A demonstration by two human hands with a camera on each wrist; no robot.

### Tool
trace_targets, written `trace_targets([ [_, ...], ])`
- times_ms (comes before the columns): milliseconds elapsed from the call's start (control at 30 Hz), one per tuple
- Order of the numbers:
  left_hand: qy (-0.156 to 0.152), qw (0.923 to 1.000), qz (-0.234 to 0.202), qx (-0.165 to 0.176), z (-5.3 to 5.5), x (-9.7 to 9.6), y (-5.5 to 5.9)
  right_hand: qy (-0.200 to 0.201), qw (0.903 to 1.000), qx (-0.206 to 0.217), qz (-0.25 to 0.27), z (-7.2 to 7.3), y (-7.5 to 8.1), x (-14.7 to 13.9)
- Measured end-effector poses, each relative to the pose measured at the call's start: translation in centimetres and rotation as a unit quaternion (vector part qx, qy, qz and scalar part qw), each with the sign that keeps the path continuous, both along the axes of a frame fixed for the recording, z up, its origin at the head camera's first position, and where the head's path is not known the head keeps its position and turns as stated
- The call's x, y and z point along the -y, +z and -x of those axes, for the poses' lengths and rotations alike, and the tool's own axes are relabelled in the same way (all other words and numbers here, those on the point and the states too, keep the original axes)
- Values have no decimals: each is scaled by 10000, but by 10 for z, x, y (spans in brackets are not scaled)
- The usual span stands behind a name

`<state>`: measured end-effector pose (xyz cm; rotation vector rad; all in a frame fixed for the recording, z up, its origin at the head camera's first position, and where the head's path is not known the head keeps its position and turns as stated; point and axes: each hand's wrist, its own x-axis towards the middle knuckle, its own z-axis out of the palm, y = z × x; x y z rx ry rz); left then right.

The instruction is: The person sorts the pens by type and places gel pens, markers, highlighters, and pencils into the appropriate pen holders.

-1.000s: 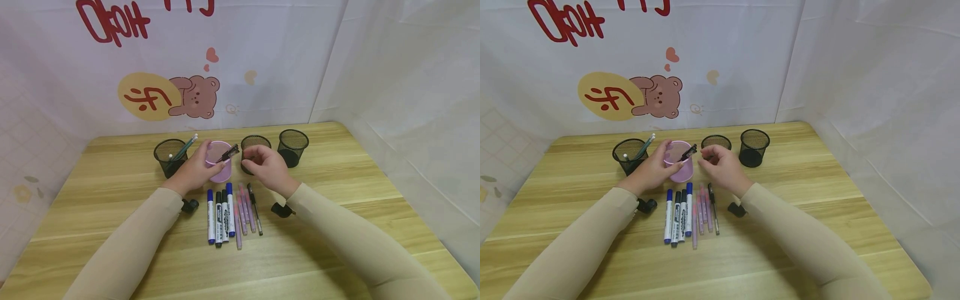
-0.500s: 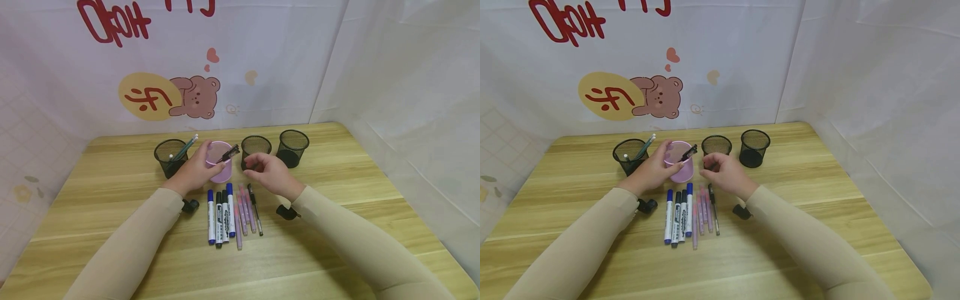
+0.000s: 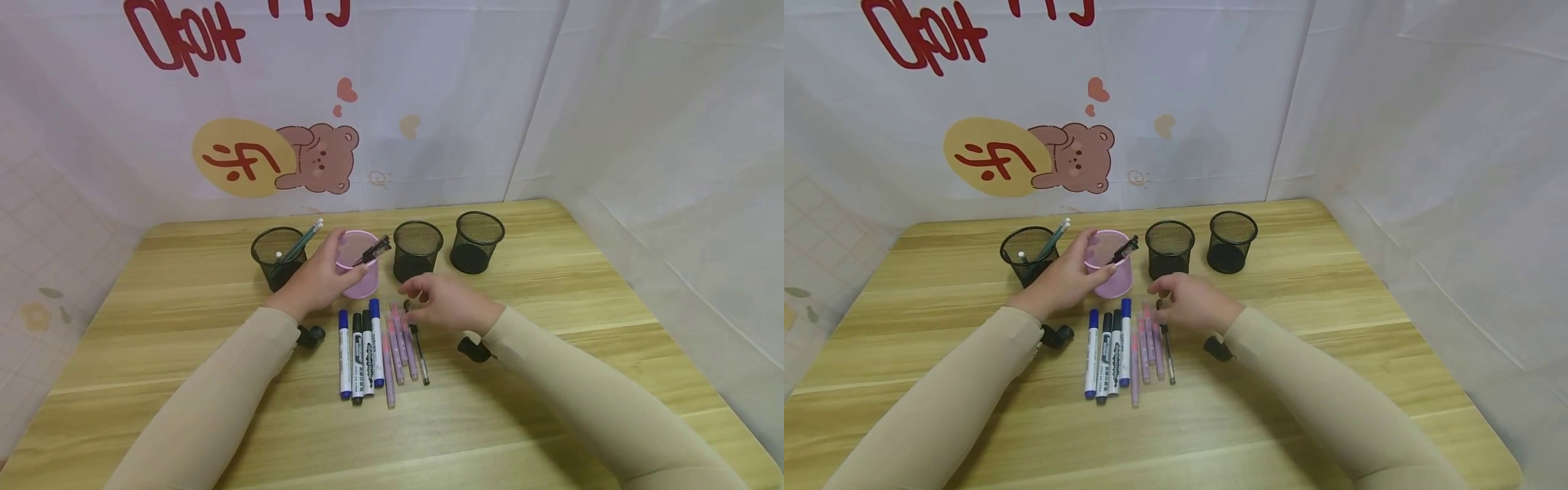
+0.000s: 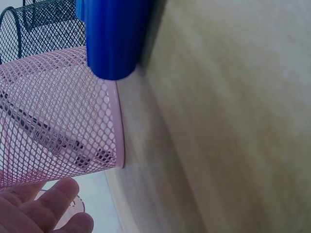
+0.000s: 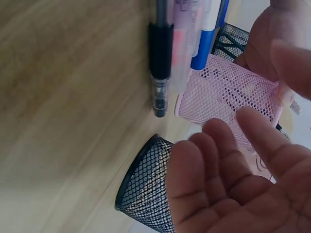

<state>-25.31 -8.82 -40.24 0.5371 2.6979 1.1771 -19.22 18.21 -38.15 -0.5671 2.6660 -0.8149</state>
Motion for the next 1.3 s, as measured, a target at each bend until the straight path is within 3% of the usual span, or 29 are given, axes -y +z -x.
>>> trace_targets([
  [200, 6, 10000, -14, 2, 1, 0, -1, 135, 9972, 235, -697, -2, -4, 0],
  [500, -35, 9999, -103, 21, 1, -1, -2, 249, 9901, -175, -1369, -11, -9, -1],
  [1067, -21, 9999, -150, 58, 0, -1, -1, 320, 9899, -118, -1377, -14, -14, -2],
  [1300, 16, 10000, -47, -79, 1, -1, -2, 417, 9902, -18, -1332, -13, -15, -4],
])
